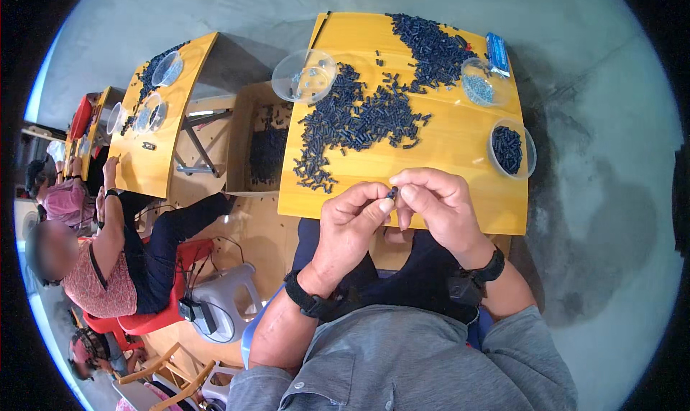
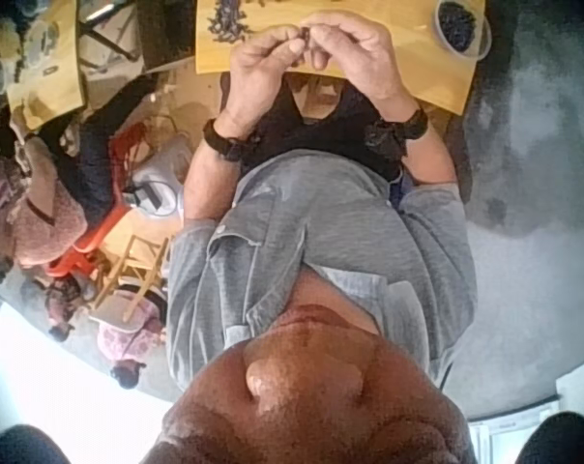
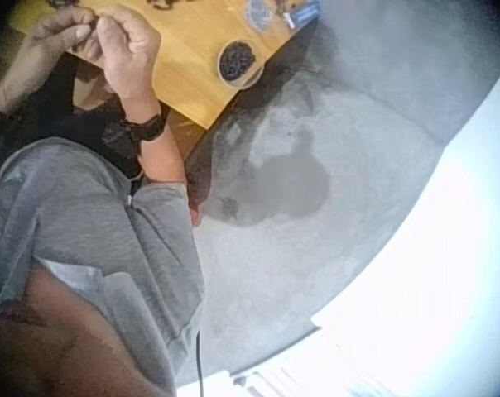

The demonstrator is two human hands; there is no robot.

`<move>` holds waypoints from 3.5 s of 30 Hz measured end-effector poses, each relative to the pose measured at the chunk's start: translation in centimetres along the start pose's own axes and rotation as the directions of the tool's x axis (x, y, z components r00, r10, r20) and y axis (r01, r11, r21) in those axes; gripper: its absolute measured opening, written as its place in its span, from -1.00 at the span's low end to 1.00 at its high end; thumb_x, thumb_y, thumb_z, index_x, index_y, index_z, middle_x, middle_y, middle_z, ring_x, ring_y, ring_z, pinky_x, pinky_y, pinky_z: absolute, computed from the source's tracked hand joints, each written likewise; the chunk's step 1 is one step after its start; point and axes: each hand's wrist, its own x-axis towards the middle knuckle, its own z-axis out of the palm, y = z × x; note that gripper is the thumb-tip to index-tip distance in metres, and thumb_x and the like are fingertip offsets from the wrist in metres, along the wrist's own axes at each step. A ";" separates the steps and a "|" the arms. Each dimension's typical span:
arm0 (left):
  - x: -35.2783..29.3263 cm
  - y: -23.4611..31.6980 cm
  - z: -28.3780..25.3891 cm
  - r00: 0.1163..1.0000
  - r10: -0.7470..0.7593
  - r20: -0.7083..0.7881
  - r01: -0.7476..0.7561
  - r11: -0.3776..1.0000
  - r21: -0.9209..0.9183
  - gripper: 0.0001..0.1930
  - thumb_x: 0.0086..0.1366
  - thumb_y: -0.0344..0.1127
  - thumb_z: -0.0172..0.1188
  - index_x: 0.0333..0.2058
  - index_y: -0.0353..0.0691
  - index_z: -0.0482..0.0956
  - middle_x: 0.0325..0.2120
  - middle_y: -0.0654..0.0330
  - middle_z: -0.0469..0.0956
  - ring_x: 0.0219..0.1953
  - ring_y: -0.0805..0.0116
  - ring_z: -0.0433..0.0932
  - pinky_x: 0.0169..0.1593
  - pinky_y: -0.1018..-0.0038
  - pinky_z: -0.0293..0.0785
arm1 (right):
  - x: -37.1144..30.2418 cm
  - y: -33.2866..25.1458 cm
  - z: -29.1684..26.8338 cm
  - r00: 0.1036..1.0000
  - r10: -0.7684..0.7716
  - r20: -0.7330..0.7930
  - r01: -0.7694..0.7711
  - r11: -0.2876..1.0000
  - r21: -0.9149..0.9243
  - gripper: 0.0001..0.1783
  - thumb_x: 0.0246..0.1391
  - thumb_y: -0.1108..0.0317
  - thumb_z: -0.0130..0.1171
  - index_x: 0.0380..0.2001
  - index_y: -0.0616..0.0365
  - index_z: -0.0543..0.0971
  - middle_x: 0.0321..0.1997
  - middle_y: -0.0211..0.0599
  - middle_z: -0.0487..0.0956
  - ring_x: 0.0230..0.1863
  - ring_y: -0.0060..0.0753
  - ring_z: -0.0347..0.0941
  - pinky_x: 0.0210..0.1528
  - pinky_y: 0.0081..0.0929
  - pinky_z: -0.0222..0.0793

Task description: Sort and assemble small plastic and metal components at a workbench.

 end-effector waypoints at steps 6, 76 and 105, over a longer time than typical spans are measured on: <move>0.1 -0.1 -0.1 0.996 0.078 0.048 -0.081 0.995 0.064 -0.89 0.21 -0.53 0.15 -0.28 -0.31 0.56 -0.29 0.26 0.50 -0.25 0.55 0.43 -0.17 0.63 0.36 | 0.2 0.0 -0.6 0.991 0.136 -0.003 -0.134 0.975 0.179 -0.70 0.23 0.22 0.01 -0.37 0.29 0.50 -0.56 -0.39 0.48 -0.64 -0.64 0.41 -0.58 -0.68 0.36; 5.4 -10.1 -4.0 0.937 -0.227 -0.264 0.282 0.940 0.193 -0.86 0.24 -0.43 0.09 -0.30 -0.40 0.52 -0.51 0.19 0.55 -0.58 0.49 0.51 -0.52 0.62 0.43 | 3.7 7.0 -13.7 0.900 -0.354 -0.253 -0.102 0.394 -0.913 -0.87 -0.01 0.34 0.07 -0.49 0.18 0.50 -0.45 -0.07 0.54 -0.35 0.05 0.47 -0.30 -0.14 0.37; 5.0 -12.9 -2.8 0.908 0.279 -0.312 -0.058 0.821 0.568 -0.87 0.05 -0.41 0.26 -0.52 -0.36 0.54 -0.65 0.11 0.50 -0.62 0.42 0.48 -0.49 0.51 0.42 | 17.0 11.4 -16.9 0.898 -0.314 -0.309 -0.255 0.203 -0.945 -0.78 0.00 0.30 0.09 -0.48 0.29 0.51 -0.44 0.15 0.55 -0.35 0.17 0.50 -0.27 -0.04 0.41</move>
